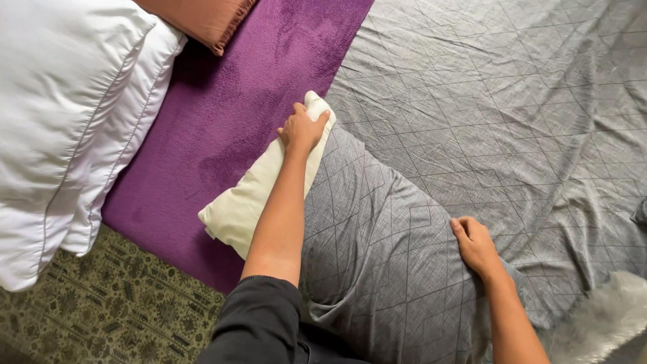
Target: Dusting and arranging pillows on a bed using a duster.
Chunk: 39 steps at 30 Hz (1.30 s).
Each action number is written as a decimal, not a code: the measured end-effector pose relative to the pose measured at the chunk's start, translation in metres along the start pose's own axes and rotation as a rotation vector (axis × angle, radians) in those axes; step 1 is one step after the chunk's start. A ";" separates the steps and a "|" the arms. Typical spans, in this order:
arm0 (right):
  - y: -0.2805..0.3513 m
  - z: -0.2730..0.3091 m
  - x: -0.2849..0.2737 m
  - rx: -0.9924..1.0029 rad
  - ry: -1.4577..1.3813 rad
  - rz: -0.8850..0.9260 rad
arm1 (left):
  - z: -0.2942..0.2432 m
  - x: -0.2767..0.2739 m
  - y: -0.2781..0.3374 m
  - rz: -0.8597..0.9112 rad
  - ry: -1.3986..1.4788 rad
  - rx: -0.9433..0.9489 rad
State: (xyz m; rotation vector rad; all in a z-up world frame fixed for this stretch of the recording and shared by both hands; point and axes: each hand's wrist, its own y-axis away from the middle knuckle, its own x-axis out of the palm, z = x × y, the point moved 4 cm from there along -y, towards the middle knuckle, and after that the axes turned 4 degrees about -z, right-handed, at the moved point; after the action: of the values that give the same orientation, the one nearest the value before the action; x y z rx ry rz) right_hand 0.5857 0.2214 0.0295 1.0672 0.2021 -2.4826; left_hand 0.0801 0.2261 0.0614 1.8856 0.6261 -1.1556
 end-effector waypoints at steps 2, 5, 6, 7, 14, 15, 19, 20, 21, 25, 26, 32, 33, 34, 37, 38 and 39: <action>0.010 -0.036 0.028 0.300 0.087 0.227 | 0.009 0.028 -0.016 -0.029 0.080 0.095; 0.001 0.009 0.011 0.487 0.003 0.154 | 0.014 0.033 -0.016 -0.256 0.095 0.168; -0.005 0.019 0.002 0.492 0.001 0.155 | 0.013 0.025 -0.013 -0.252 0.091 0.169; -0.010 0.028 -0.008 0.492 0.071 0.165 | 0.015 0.019 -0.011 -0.165 0.144 0.094; -0.017 0.067 -0.057 0.347 0.169 0.097 | 0.037 -0.044 0.001 -0.370 0.265 0.094; -0.014 0.071 -0.058 0.347 0.171 0.096 | 0.052 -0.036 -0.003 -0.369 0.268 0.094; -0.007 0.080 -0.072 0.127 0.267 -0.011 | 0.052 -0.057 0.013 -0.539 0.261 0.209; -0.005 0.080 -0.068 0.070 0.329 -0.032 | 0.054 -0.072 0.023 -0.423 0.257 0.103; 0.002 0.080 -0.068 0.068 0.322 -0.031 | 0.059 -0.069 0.022 -0.428 0.251 0.101; 0.010 0.091 -0.074 -0.003 0.419 -0.168 | 0.068 -0.063 0.012 -0.472 0.287 0.134; 0.014 0.094 -0.077 -0.005 0.436 -0.199 | 0.069 -0.060 0.012 -0.513 0.277 0.164; 0.027 0.088 -0.078 -0.083 0.401 -0.376 | 0.075 -0.063 0.010 -0.432 0.283 0.096; 0.027 0.088 -0.078 -0.087 0.396 -0.375 | 0.075 -0.065 0.012 -0.438 0.281 0.094; 0.027 0.089 -0.079 -0.102 0.411 -0.381 | 0.073 -0.066 0.014 -0.448 0.270 0.096; 0.031 0.082 -0.087 -0.199 0.425 -0.411 | 0.077 -0.059 0.010 -0.474 0.282 0.107; 0.032 0.082 -0.087 -0.284 0.414 -0.439 | 0.080 -0.059 0.005 -0.501 0.301 0.117; 0.038 0.080 -0.091 -0.285 0.413 -0.443 | 0.085 -0.061 0.004 -0.504 0.301 0.119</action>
State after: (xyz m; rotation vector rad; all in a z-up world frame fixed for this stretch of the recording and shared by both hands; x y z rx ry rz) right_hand 0.6052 0.1931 0.1519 1.5223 0.9792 -2.4524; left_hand 0.0139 0.1523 0.0968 2.0883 1.2806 -1.2426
